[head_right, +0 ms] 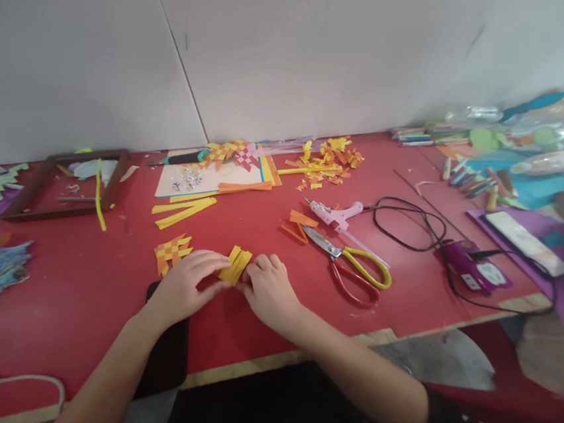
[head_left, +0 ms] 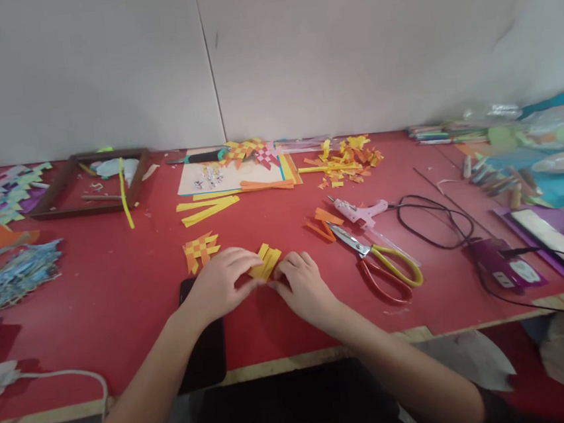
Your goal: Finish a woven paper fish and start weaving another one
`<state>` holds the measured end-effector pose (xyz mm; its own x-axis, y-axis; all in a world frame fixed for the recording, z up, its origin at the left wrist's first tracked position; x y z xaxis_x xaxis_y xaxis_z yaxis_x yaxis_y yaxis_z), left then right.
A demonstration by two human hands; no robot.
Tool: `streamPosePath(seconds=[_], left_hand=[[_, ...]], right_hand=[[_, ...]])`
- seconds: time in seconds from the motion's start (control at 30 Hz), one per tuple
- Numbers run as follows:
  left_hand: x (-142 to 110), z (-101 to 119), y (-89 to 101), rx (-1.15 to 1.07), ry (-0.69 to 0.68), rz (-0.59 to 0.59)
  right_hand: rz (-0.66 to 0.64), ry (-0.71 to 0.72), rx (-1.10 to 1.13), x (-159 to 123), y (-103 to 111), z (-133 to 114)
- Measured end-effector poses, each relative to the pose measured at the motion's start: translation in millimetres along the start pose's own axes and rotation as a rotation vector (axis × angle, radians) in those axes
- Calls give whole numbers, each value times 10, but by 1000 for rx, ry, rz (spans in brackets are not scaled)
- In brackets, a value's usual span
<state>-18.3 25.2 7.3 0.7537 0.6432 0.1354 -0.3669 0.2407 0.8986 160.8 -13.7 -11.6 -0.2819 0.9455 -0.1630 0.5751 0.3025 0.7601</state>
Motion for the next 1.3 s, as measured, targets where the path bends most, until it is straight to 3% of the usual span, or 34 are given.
streamPosePath(seconds=[0.1, 0.2, 0.4, 0.53, 0.6, 0.67, 0.73, 0.8, 0.87, 1.03, 1.3], left_hand=[[-28, 27, -31, -4, -109, -46], [20, 31, 3, -13, -171, 19], [218, 125, 173, -105, -133, 121], [316, 253, 281, -261, -90, 144], [337, 273, 305, -394, 7, 146], [353, 269, 269, -528, 102, 62], [370, 266, 191, -524, 136, -53], [391, 261, 106, -376, 128, -104], [407, 249, 31, -248, 137, -83], [354, 268, -57, -41, 56, -36], [161, 239, -220, 125, -126, -66]], right_hand=[[-10, -28, 213, -34, 43, 16], [-79, -37, 486, -37, 135, 32], [-217, -58, 891, 10, 360, 88], [-166, -104, 971, -7, 472, 113], [27, -100, 858, -51, 574, 143], [252, -73, 544, -106, 708, 177], [363, -42, 172, -129, 820, 222], [354, -27, -67, -98, 896, 320], [331, -16, -196, -45, 972, 457], [235, -22, -281, 60, 1153, 727], [93, 75, -312, 229, 1249, 665]])
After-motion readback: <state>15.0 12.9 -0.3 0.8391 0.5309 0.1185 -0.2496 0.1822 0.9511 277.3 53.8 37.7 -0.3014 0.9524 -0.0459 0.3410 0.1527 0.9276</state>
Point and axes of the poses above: each hand's wrist, its own x-axis towards the middle knuckle, its own y-axis out of the back of the hand, z = x × y, the point moved 3 cm from there along x, towards the middle knuckle, and after that the axes turned 10 degrees about -z, right-handed, at the moved point
